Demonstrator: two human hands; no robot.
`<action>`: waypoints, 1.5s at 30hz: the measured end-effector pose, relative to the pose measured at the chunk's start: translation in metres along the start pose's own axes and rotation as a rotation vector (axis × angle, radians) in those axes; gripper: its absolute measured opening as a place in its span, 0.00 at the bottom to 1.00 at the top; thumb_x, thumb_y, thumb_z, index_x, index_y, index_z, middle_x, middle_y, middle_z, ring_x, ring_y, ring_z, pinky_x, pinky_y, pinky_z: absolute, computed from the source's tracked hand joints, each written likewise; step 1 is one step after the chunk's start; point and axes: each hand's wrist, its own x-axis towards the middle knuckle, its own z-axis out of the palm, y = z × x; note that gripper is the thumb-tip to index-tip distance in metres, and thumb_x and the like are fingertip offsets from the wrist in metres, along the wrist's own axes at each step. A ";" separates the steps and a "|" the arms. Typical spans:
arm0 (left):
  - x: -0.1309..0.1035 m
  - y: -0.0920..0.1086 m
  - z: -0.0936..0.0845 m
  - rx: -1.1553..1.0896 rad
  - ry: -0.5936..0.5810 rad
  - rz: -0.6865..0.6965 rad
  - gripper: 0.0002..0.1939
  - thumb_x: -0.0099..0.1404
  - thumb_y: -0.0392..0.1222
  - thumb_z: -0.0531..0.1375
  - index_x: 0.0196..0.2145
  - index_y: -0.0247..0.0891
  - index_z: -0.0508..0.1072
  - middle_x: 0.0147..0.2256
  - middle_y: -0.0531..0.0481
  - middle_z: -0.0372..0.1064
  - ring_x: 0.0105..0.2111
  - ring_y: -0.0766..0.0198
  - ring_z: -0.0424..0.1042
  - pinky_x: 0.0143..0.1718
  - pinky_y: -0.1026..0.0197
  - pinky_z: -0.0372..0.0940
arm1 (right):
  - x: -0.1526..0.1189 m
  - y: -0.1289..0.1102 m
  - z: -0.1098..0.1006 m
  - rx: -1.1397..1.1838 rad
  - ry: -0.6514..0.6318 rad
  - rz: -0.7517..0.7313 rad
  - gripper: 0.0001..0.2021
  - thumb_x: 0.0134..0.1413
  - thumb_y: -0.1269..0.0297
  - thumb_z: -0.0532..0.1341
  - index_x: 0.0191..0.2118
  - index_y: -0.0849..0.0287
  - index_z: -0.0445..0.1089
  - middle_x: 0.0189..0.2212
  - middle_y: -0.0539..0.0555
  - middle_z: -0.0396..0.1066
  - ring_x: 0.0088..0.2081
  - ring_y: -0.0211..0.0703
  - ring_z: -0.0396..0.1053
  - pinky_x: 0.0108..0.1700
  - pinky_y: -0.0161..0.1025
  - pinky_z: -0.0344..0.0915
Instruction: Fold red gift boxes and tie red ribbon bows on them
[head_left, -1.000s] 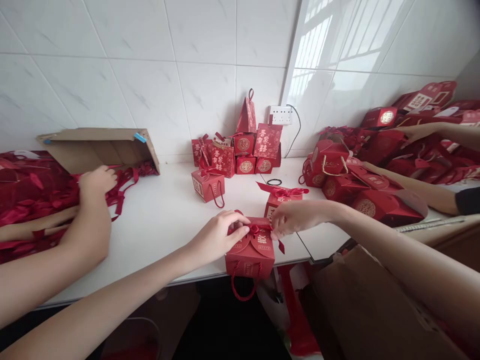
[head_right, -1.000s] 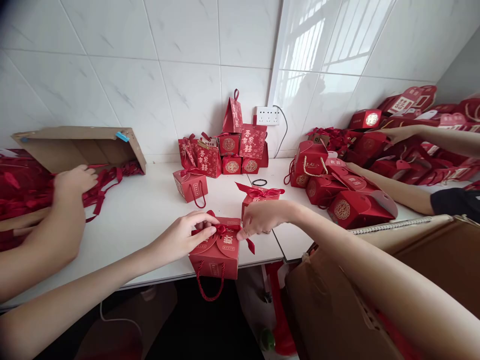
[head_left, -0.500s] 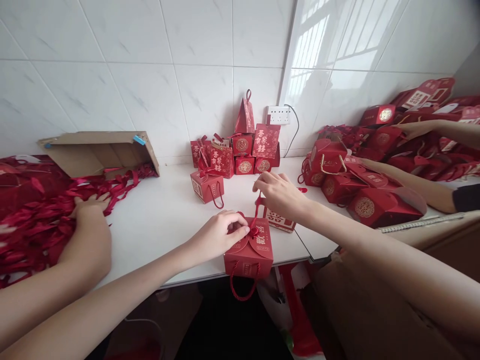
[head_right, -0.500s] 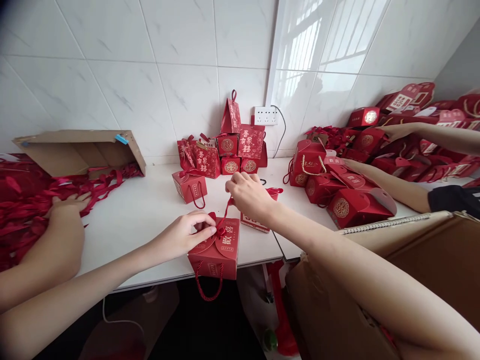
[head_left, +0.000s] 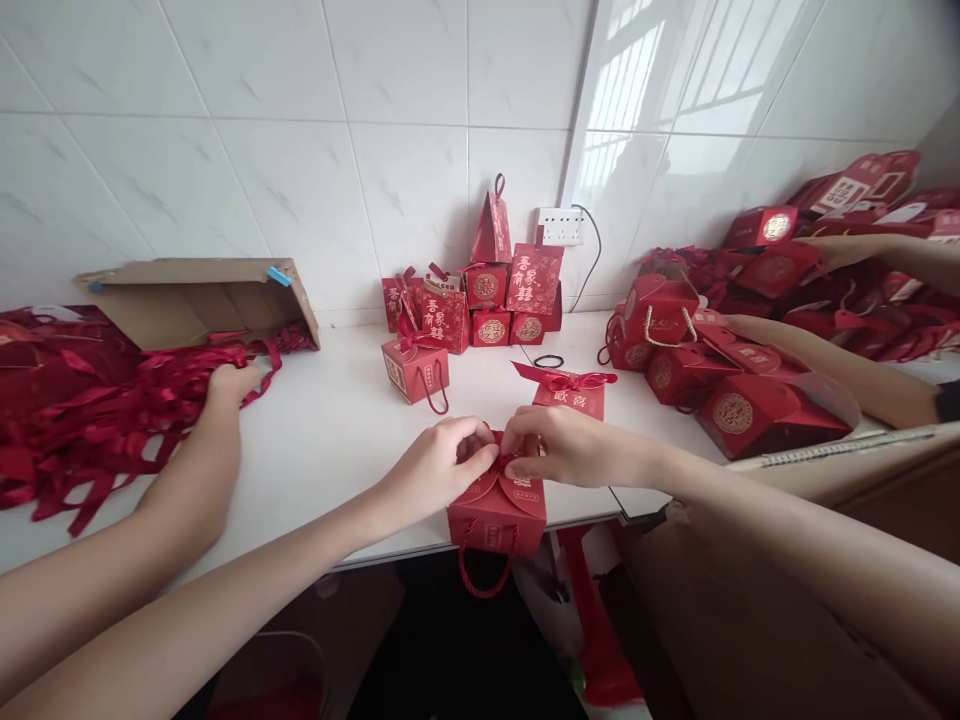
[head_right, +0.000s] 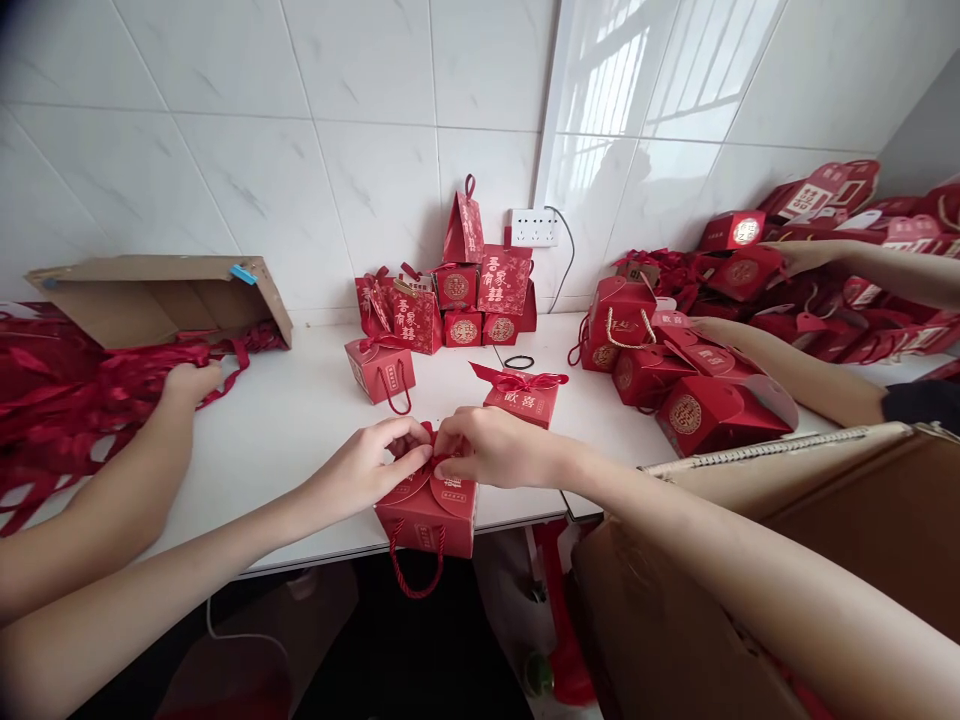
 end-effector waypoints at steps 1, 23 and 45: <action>-0.001 0.000 0.000 0.001 0.003 0.003 0.07 0.62 0.43 0.52 0.30 0.39 0.68 0.29 0.55 0.69 0.29 0.66 0.67 0.31 0.65 0.60 | 0.001 0.002 0.000 0.075 -0.025 0.024 0.05 0.50 0.65 0.59 0.33 0.60 0.68 0.28 0.50 0.68 0.27 0.34 0.63 0.27 0.31 0.58; -0.002 -0.005 0.003 0.022 0.032 0.076 0.06 0.62 0.41 0.54 0.29 0.39 0.66 0.30 0.54 0.66 0.31 0.66 0.66 0.34 0.63 0.62 | 0.005 0.006 -0.004 0.137 -0.188 0.085 0.14 0.49 0.55 0.59 0.25 0.61 0.64 0.26 0.49 0.61 0.26 0.33 0.56 0.25 0.31 0.52; -0.020 -0.004 -0.023 0.001 -0.160 -0.264 0.22 0.60 0.56 0.52 0.18 0.38 0.54 0.19 0.57 0.47 0.20 0.69 0.50 0.21 0.64 0.45 | -0.009 -0.007 0.000 0.078 -0.148 0.337 0.23 0.53 0.46 0.52 0.19 0.58 0.50 0.17 0.45 0.47 0.19 0.31 0.45 0.21 0.35 0.44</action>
